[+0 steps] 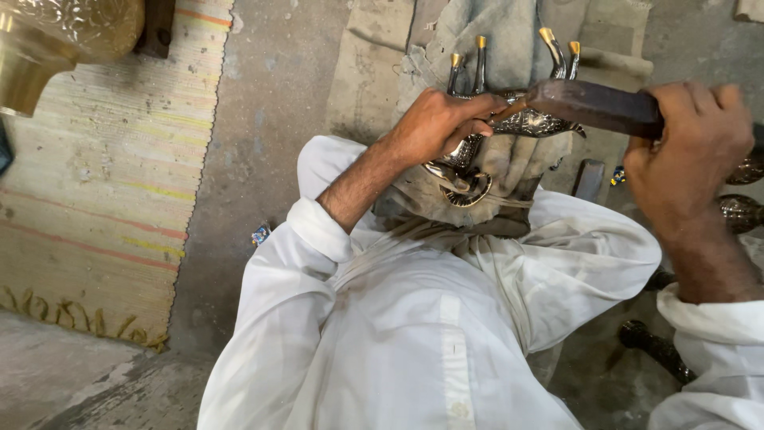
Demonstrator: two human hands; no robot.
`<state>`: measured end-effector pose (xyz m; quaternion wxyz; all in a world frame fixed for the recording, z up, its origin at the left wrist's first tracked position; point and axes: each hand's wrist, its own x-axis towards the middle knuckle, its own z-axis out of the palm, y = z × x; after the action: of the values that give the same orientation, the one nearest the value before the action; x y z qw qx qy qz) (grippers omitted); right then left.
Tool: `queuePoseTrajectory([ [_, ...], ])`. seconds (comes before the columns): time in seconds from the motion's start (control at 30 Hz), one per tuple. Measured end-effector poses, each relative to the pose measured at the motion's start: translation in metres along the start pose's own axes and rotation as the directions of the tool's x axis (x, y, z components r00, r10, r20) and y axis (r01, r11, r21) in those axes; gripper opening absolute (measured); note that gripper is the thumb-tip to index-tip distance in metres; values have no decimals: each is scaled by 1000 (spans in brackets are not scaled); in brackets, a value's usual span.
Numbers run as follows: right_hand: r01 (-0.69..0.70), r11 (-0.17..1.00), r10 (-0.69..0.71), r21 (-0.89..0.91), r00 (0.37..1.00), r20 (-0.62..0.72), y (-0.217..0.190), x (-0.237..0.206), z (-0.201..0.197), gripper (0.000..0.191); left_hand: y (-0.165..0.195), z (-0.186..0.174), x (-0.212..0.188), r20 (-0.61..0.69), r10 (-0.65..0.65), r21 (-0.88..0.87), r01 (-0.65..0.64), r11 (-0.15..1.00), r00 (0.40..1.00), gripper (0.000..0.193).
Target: The person sits on the floor with a brass ram figurine on a cloth on their lap and decorates its surface by hand. They hold a small punch against the metal and strike it with a wooden mallet, repositioning the figurine and the punch repeatedly to work different areas of the body and legs.
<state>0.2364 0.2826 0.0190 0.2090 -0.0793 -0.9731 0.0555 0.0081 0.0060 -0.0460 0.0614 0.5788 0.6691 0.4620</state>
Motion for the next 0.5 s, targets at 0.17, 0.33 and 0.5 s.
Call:
queuePoseTrajectory([
  [0.17,-26,999,27,41,999,-41,-3,-2,1,24,-1,0,1,9,32,29,-32,999,999,38],
  [0.33,3,1000,-6,-31,996,-89,-9,-5,-5,25,-5,1,2,3,72,29,-72,997,997,37],
  [0.5,-18,1000,19,10,999,-45,-27,1,-16,26,-5,2,4,19,50,5,-51,999,999,38],
])
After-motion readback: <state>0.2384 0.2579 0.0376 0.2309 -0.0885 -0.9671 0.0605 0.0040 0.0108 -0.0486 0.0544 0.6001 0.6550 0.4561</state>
